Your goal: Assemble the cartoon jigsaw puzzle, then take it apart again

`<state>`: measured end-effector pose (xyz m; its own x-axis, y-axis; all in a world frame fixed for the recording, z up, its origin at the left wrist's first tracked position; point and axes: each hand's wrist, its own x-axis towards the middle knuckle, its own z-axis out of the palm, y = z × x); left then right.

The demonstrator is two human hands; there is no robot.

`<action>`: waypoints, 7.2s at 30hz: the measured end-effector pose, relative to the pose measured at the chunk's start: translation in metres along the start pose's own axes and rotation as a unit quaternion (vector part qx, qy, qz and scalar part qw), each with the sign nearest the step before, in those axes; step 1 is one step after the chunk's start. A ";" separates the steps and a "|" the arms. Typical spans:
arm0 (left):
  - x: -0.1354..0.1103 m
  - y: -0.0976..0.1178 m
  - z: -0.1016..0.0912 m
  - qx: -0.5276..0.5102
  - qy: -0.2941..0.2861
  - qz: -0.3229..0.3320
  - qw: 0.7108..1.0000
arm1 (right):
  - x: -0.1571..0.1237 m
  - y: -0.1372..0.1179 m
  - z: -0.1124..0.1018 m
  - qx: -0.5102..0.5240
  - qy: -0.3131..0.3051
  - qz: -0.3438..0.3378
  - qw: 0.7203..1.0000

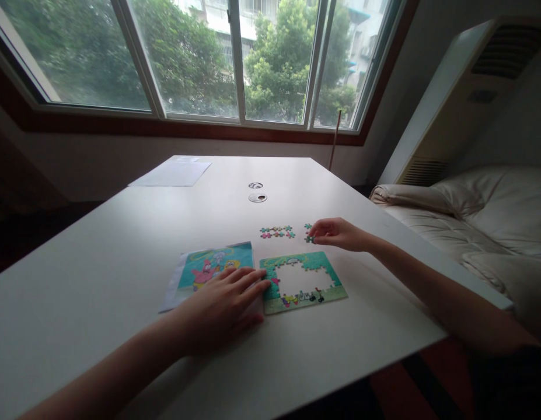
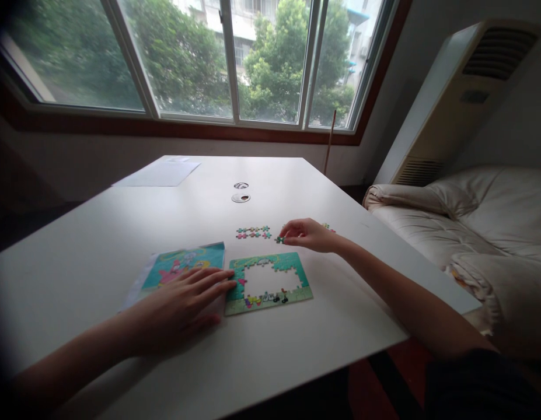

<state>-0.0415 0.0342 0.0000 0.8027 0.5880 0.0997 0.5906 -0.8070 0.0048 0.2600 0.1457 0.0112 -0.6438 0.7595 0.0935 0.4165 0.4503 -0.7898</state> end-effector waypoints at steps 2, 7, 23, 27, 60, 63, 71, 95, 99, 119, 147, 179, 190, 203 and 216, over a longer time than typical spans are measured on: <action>0.000 0.000 0.000 0.002 -0.001 0.001 1.000 | -0.006 -0.001 0.004 0.041 0.015 0.014 0.999; 0.000 0.000 0.000 0.006 -0.009 -0.002 1.000 | -0.008 -0.001 0.008 0.047 0.027 0.016 0.998; 0.000 0.000 0.000 0.006 -0.007 0.004 1.000 | -0.008 0.006 0.016 0.050 0.012 0.039 0.998; -0.001 0.000 0.000 0.005 -0.007 0.007 1.000 | -0.010 0.000 0.018 0.057 -0.008 0.089 0.994; 0.000 -0.001 0.000 0.002 0.004 0.004 1.000 | -0.019 -0.005 0.004 -0.208 -0.123 0.020 0.970; 0.000 0.000 0.000 -0.002 0.010 0.005 1.000 | -0.019 -0.007 0.005 -0.211 -0.115 0.019 0.971; 0.000 -0.001 0.001 0.002 0.011 0.009 1.000 | -0.019 -0.008 0.006 -0.207 -0.122 -0.005 0.971; -0.001 -0.002 0.004 0.011 0.011 0.005 1.000 | -0.011 -0.020 0.035 -0.119 -0.011 0.028 0.992; -0.001 -0.002 0.004 0.012 0.010 0.009 1.000 | -0.012 -0.026 0.045 -0.132 0.006 0.044 0.990; -0.001 -0.003 0.006 0.019 0.017 0.016 1.000 | -0.016 -0.024 0.050 -0.229 0.028 -0.035 0.972; -0.002 -0.004 0.009 0.019 0.016 0.013 1.000 | -0.016 -0.024 0.056 -0.275 0.042 -0.055 0.959; 0.053 0.004 0.012 -0.052 -0.011 0.059 0.997 | -0.018 -0.020 0.025 -0.227 -0.048 -0.042 0.972; 0.061 0.012 0.010 -0.100 -0.001 0.046 0.994 | -0.019 -0.020 0.027 -0.230 -0.042 -0.048 0.971; 0.061 0.015 0.012 -0.098 0.015 0.041 0.994 | -0.019 -0.021 0.028 -0.218 -0.084 -0.084 0.969; 0.059 0.016 0.016 -0.095 0.019 0.026 0.995 | -0.022 -0.017 0.014 -0.241 -0.079 -0.051 0.966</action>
<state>0.0164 0.0566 -0.0098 0.8256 0.5460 0.1423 0.5192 -0.8339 0.1873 0.2581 0.1145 0.0141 -0.7708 0.6362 0.0329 0.5717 0.7137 -0.4047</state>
